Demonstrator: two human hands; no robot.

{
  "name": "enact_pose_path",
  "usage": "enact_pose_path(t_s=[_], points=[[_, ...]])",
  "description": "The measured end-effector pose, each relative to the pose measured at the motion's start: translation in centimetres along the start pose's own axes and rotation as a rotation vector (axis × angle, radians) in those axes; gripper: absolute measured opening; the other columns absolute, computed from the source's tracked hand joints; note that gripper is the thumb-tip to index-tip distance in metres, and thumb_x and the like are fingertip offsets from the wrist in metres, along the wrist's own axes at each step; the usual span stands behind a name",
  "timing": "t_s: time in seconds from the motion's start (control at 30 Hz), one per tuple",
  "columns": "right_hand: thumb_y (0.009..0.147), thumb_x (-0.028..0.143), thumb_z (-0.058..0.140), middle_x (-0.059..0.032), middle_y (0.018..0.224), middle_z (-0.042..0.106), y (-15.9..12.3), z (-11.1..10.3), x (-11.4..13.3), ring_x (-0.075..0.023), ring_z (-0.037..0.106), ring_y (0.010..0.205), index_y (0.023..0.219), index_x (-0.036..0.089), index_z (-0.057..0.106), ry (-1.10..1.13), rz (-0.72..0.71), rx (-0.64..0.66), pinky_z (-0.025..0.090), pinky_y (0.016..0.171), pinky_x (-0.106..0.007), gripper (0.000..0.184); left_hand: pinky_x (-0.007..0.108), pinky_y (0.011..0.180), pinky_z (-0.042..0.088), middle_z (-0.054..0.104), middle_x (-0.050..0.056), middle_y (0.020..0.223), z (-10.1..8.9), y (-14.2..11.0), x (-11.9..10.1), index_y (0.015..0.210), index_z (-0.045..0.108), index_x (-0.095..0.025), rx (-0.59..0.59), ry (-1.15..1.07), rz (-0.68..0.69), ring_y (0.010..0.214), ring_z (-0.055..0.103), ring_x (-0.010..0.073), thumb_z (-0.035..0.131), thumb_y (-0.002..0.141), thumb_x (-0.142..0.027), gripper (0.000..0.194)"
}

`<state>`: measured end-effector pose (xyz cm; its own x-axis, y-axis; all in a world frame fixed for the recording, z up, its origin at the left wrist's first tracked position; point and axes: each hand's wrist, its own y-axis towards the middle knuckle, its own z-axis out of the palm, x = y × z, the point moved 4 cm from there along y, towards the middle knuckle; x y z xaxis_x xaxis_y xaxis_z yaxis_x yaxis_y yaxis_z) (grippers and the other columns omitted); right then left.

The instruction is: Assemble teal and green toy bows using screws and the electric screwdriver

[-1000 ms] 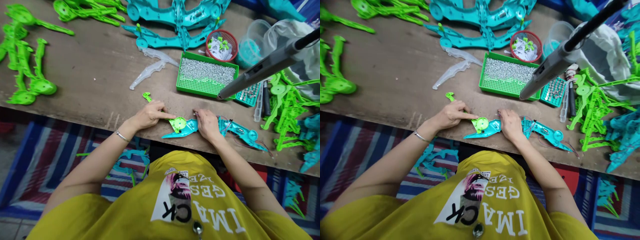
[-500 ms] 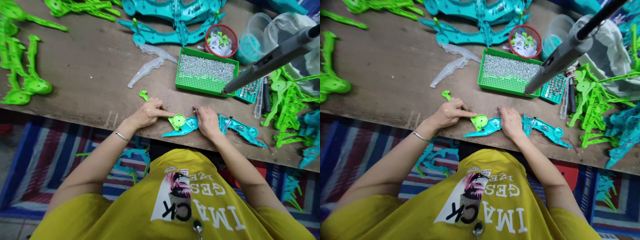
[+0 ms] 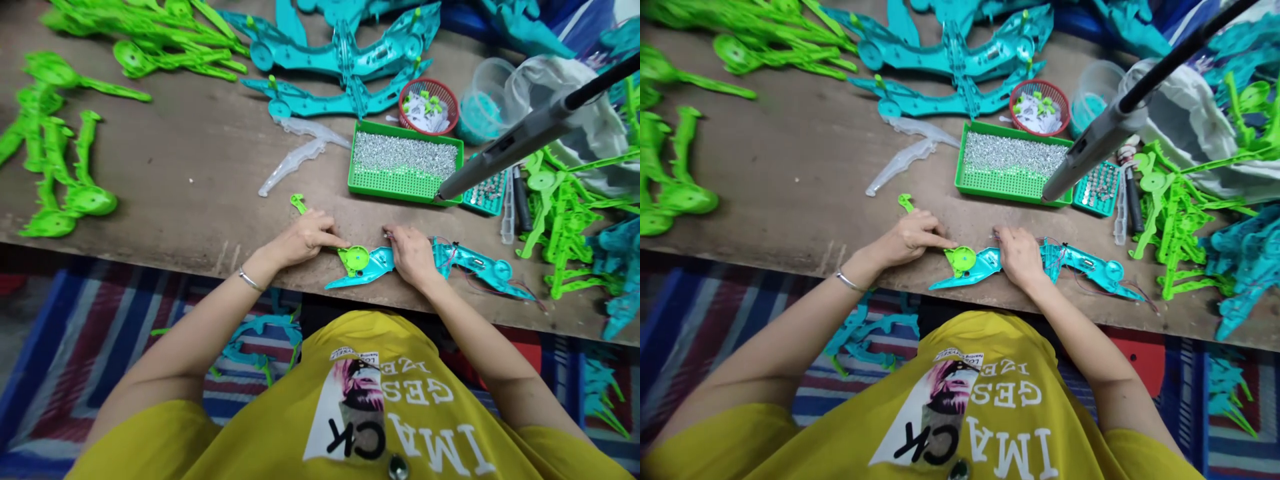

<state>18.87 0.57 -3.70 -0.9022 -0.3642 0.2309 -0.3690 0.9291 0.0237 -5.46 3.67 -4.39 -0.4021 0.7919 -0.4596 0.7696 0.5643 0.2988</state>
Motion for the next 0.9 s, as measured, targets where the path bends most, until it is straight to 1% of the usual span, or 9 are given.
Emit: enact_pose_path(t_s=[0.1, 0.17, 0.3, 0.43, 0.53, 0.63, 0.73, 0.83, 0.9], points=[[0.104, 0.019, 0.038, -0.0126, 0.103, 0.077, 0.0, 0.1, 0.1, -0.0267, 0.063, 0.089, 0.122, 0.014, 0.069, 0.009, 0.001, 0.002, 0.044, 0.082, -0.036, 0.036, 0.037, 0.076, 0.039, 0.073, 0.005, 0.087, 0.5, 0.6, -0.3, 0.097, 0.081, -0.031, -0.07, 0.112, 0.018, 0.081, 0.057, 0.0199, 0.048, 0.096, -0.012, 0.038], [0.104, 0.019, 0.038, -0.0128, 0.105, 0.077, 0.0, 0.0, 0.1, -0.0263, 0.062, 0.09, 0.122, 0.014, 0.069, 0.015, 0.005, 0.002, 0.044, 0.083, -0.036, 0.036, 0.039, 0.08, 0.041, 0.075, 0.006, 0.093, 0.4, 0.9, -1.2, 0.1, 0.079, -0.028, -0.111, 0.179, -0.019, 0.085, 0.06, 0.0213, 0.047, 0.099, -0.015, 0.035], [0.104, 0.02, 0.036, -0.0138, 0.104, 0.076, 0.0, -0.1, 0.1, -0.0264, 0.062, 0.091, 0.122, 0.014, 0.069, 0.022, 0.015, 0.003, 0.043, 0.084, -0.037, 0.037, 0.048, 0.103, 0.042, 0.072, 0.011, 0.123, -0.2, 0.2, -4.7, 0.135, 0.064, -0.023, -0.157, 0.162, -0.148, 0.117, 0.062, 0.0264, 0.044, 0.103, -0.025, 0.038], [0.104, 0.019, 0.037, -0.0141, 0.104, 0.075, 0.1, -0.2, 0.1, -0.0265, 0.06, 0.091, 0.123, 0.014, 0.068, 0.019, 0.02, 0.025, 0.042, 0.082, -0.037, 0.037, 0.06, 0.123, 0.02, 0.059, 0.02, 0.147, 0.7, -1.2, -8.3, 0.163, 0.02, -0.015, -0.087, 0.124, -0.212, 0.138, 0.053, 0.0344, 0.057, 0.097, -0.056, 0.086], [0.103, 0.018, 0.037, -0.0146, 0.1, 0.072, 0.2, -0.7, 0.5, -0.0272, 0.058, 0.089, 0.121, 0.014, 0.067, -0.04, 0.015, 0.048, 0.04, 0.08, -0.037, 0.036, 0.062, 0.124, 0.016, 0.058, 0.021, 0.148, 1.6, -1.9, -9.6, 0.164, 0.006, -0.016, -0.108, 0.109, -0.255, 0.142, 0.051, 0.0347, 0.055, 0.098, -0.058, 0.093], [0.103, 0.017, 0.036, -0.0149, 0.1, 0.067, 0.5, -2.0, 1.8, -0.0276, 0.054, 0.089, 0.128, 0.014, 0.065, -0.143, -0.069, 0.034, 0.039, 0.078, -0.039, 0.038, 0.057, 0.121, 0.029, 0.06, 0.019, 0.145, 1.4, -1.9, -10.1, 0.16, 0.021, -0.017, -0.215, 0.042, -0.333, 0.14, 0.053, 0.0342, 0.059, 0.094, -0.062, 0.088], [0.105, 0.019, 0.033, -0.0136, 0.101, 0.063, 0.9, -3.5, 4.2, -0.0264, 0.05, 0.09, 0.14, 0.016, 0.057, -0.204, -0.254, -0.014, 0.037, 0.077, -0.039, 0.043, 0.043, 0.101, 0.048, 0.07, 0.013, 0.123, 0.1, -1.8, -10.3, 0.143, 0.046, -0.018, -0.375, -0.001, -0.526, 0.114, 0.066, 0.0271, 0.06, 0.097, -0.054, 0.06], [0.105, 0.018, 0.03, -0.0131, 0.103, 0.061, 1.4, -4.1, 6.5, -0.0255, 0.048, 0.093, 0.147, 0.015, 0.049, -0.206, -0.411, -0.028, 0.038, 0.078, -0.039, 0.046, 0.036, 0.084, 0.046, 0.072, 0.006, 0.096, -0.9, -1.5, -10.5, 0.118, 0.061, -0.019, -0.381, 0.069, -0.628, 0.091, 0.066, 0.0222, 0.053, 0.103, -0.043, 0.03], [0.105, 0.017, 0.03, -0.0139, 0.106, 0.061, 1.8, -3.8, 7.5, -0.026, 0.048, 0.096, 0.149, 0.014, 0.047, -0.186, -0.467, -0.006, 0.04, 0.08, -0.04, 0.047, 0.035, 0.08, 0.042, 0.071, 0.004, 0.088, -1.0, -1.3, -10.5, 0.102, 0.065, -0.019, -0.332, 0.111, -0.622, 0.084, 0.064, 0.0208, 0.05, 0.105, -0.037, 0.023]])
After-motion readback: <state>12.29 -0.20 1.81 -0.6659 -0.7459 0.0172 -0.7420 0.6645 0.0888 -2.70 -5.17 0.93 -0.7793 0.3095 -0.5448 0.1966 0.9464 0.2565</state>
